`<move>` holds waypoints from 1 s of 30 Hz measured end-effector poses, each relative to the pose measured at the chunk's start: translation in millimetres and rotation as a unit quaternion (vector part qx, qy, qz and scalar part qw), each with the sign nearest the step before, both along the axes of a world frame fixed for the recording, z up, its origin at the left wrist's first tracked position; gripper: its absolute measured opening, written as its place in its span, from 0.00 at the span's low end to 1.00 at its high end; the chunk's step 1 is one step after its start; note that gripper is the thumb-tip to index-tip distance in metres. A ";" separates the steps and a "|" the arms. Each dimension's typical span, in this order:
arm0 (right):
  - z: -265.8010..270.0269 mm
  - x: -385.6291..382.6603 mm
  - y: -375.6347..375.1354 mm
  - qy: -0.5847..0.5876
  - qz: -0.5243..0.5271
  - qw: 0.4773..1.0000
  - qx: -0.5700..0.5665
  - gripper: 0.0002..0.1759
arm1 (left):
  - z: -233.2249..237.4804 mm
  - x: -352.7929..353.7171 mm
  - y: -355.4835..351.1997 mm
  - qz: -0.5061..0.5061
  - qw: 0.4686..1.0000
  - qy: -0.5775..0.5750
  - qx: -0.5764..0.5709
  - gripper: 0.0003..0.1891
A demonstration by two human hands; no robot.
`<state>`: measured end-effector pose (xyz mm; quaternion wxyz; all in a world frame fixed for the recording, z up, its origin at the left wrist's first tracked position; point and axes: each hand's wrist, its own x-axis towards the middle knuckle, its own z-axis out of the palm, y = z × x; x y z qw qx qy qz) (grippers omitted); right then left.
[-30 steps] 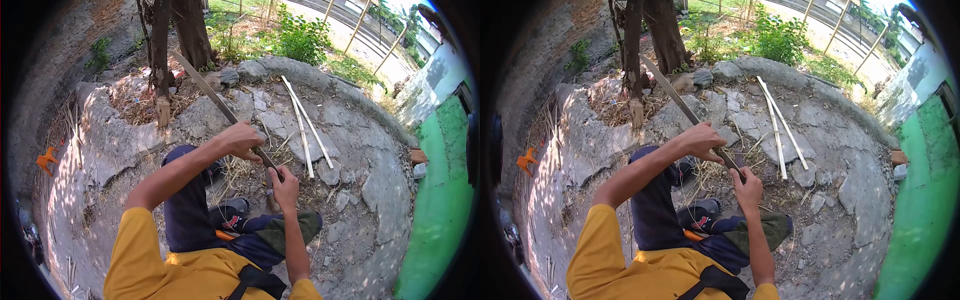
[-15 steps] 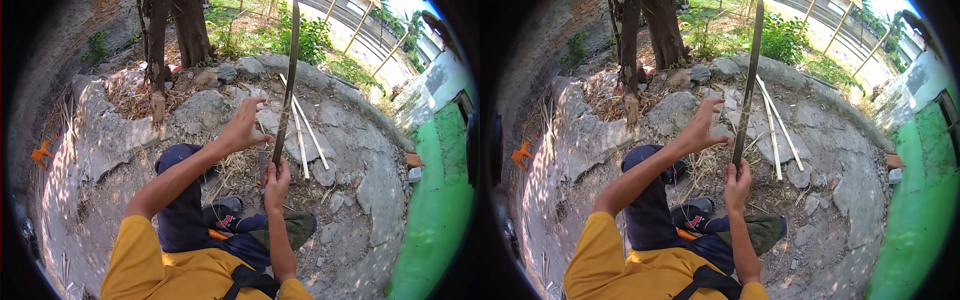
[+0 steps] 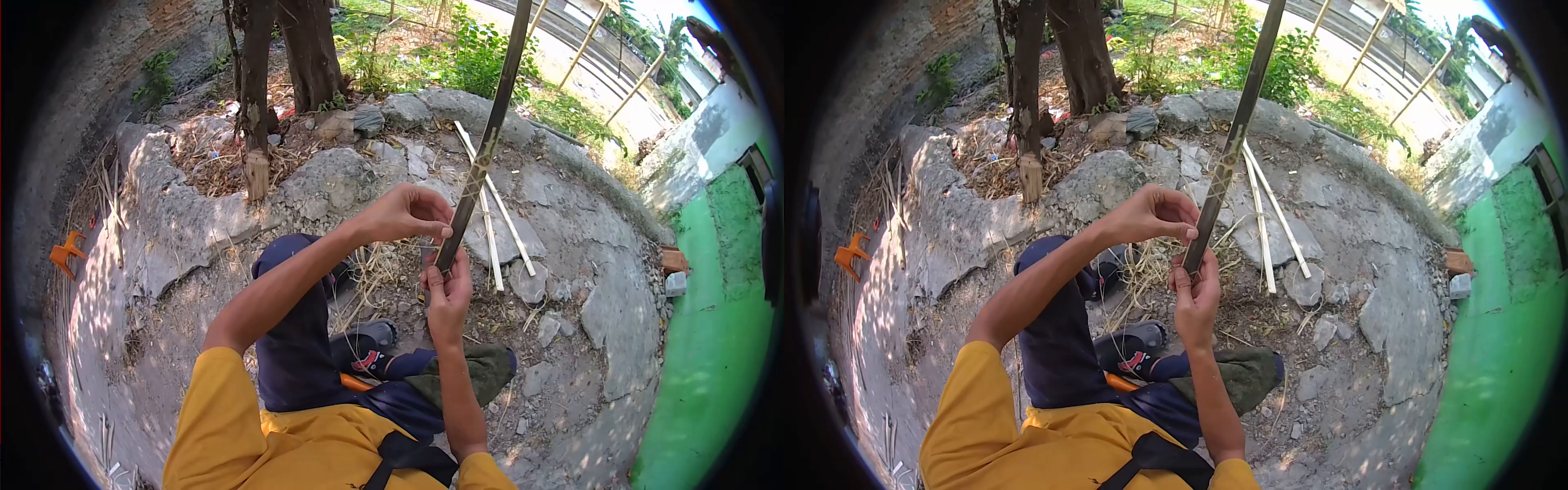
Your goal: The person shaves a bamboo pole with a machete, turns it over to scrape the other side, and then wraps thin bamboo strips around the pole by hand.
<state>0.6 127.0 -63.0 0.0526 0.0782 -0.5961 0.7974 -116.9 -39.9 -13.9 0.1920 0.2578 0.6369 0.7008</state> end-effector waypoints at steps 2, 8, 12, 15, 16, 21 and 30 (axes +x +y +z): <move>2.1 0.4 -1.3 -0.012 -0.006 1.000 -0.003 0.24 | 2.5 0.4 -1.2 -0.001 1.000 0.011 -0.002 0.09; -1.4 5.0 -3.0 0.012 -0.002 1.000 0.014 0.25 | 1.1 -1.3 -2.1 -0.010 1.000 0.003 0.021 0.08; -0.1 9.7 -4.4 0.009 -0.010 1.000 0.026 0.25 | 2.3 -2.0 -2.0 -0.019 1.000 -0.003 0.022 0.08; -1.9 9.8 -4.0 0.001 -0.015 1.000 0.020 0.25 | 1.7 -1.8 -1.1 -0.018 1.000 0.001 0.015 0.07; -1.2 9.5 -3.2 0.001 -0.016 1.000 0.025 0.25 | 2.5 -1.2 -1.4 -0.024 0.999 0.006 0.021 0.07; 0.0 8.3 -2.5 -0.004 -0.015 1.000 0.023 0.25 | 9.1 1.6 -3.8 -0.031 0.999 0.033 0.006 0.06; 2.0 8.1 -5.2 0.018 -0.024 0.999 0.025 0.24 | 3.5 -2.6 -9.0 -0.043 0.999 0.010 0.017 0.08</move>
